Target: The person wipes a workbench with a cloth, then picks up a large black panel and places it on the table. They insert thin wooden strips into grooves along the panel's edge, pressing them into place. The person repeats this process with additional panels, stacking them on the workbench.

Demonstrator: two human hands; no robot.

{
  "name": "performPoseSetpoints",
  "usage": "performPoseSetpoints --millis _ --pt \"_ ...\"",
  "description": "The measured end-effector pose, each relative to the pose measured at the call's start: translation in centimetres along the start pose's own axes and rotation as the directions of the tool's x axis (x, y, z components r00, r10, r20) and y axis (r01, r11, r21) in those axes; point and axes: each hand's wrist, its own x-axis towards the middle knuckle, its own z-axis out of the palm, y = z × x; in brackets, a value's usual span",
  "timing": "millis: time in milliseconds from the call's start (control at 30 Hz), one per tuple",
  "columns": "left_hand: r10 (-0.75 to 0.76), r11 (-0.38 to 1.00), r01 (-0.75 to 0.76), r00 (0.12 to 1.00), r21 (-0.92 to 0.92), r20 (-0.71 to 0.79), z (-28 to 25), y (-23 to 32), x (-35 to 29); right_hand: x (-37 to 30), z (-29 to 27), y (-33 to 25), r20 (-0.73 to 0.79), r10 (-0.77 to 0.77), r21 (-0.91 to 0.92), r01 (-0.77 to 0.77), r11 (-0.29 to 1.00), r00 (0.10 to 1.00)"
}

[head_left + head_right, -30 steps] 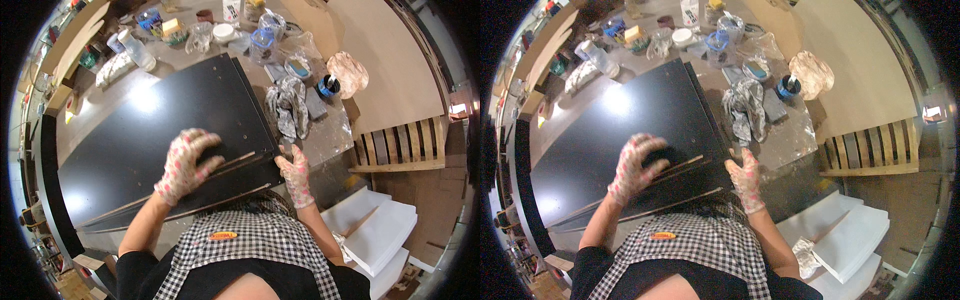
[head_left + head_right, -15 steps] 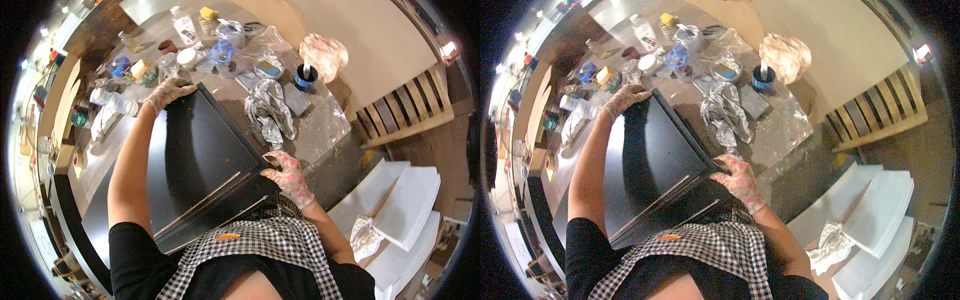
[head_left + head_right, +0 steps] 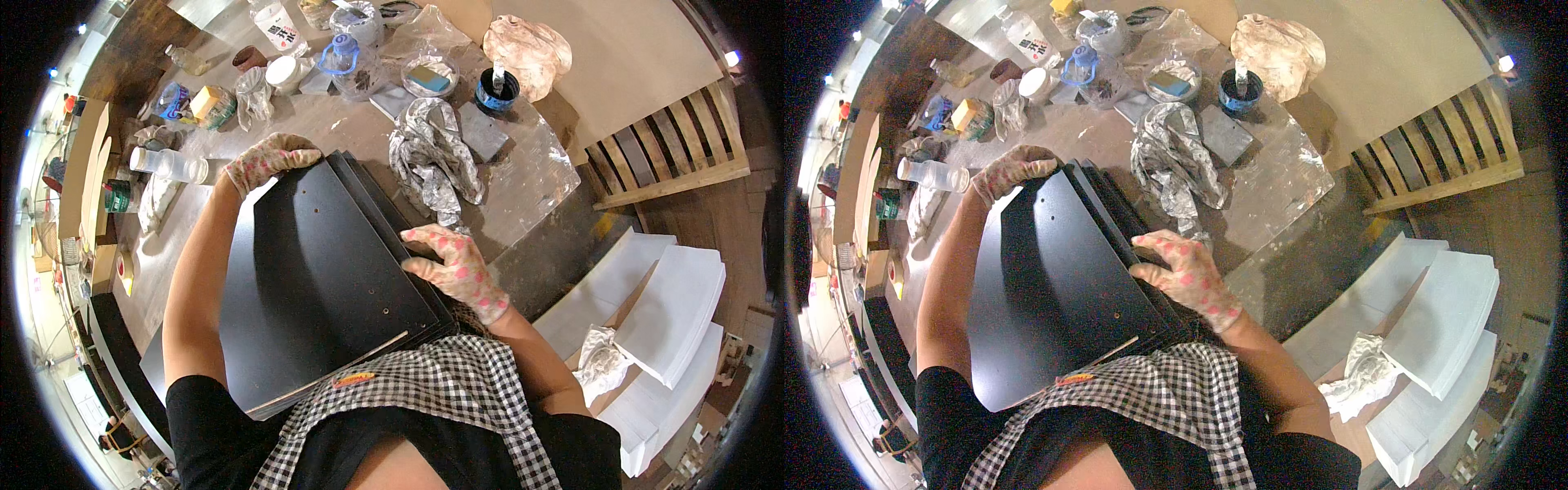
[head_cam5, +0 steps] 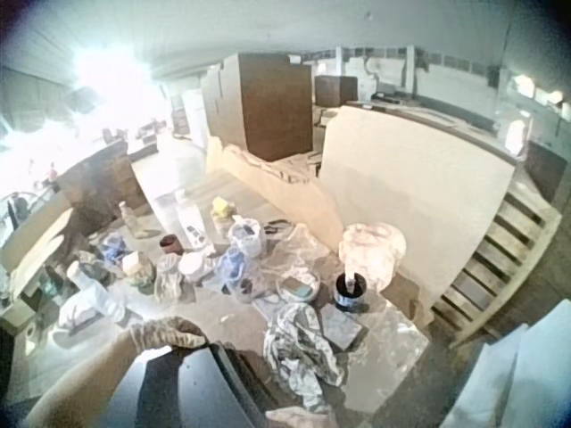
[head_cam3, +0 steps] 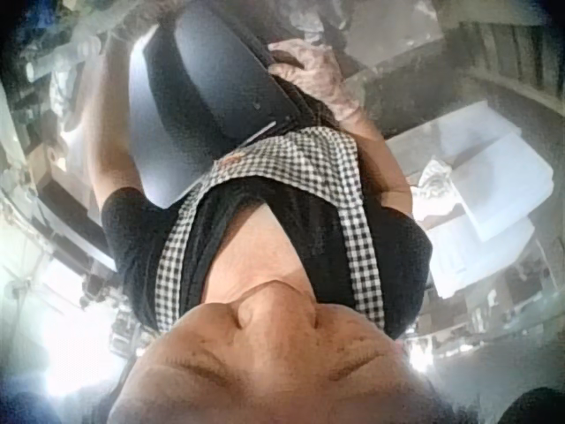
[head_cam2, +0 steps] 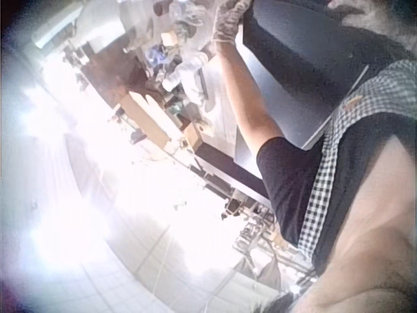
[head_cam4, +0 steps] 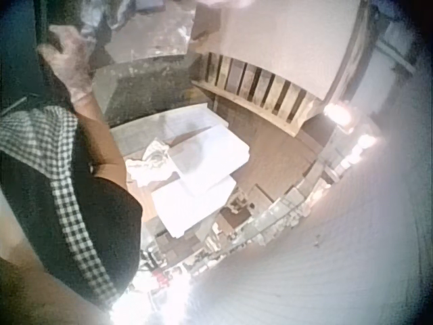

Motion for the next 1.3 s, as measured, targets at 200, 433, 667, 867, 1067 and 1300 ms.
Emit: performPoseSetpoints --millis 200,433,667,867,1067,1300 --pt "0.0 0.999 -0.004 0.994 -0.037 -0.11 1.2 0.4 -2.0 -5.5 -4.0 -0.1 0.326 0.005 -0.037 0.008 0.999 0.945" --pt "0.047 0.99 -0.035 0.995 0.138 -0.083 0.8 1.5 -1.4 -7.4 -2.7 -0.5 0.205 0.029 0.052 -0.04 0.998 0.978" --pt "0.039 0.992 -0.022 0.991 0.125 -0.128 0.5 0.5 -0.9 -6.5 -2.1 -1.7 0.127 0.076 -0.065 -0.068 0.996 0.989" --pt "-0.014 0.995 0.026 0.993 0.099 -0.117 0.4 -0.6 -0.4 -8.2 -2.8 -0.8 0.208 -0.006 -0.134 0.035 0.99 0.978" --pt "0.019 0.995 -0.008 0.995 0.104 -0.1 0.4 -0.4 -0.9 -8.8 -1.8 -0.2 0.14 0.041 -0.081 -0.03 0.996 0.989" --pt "-0.078 0.994 0.086 0.989 0.06 -0.129 -0.4 -0.4 -0.4 -8.7 -1.9 -1.8 0.095 0.056 -0.337 -0.02 0.941 0.994"
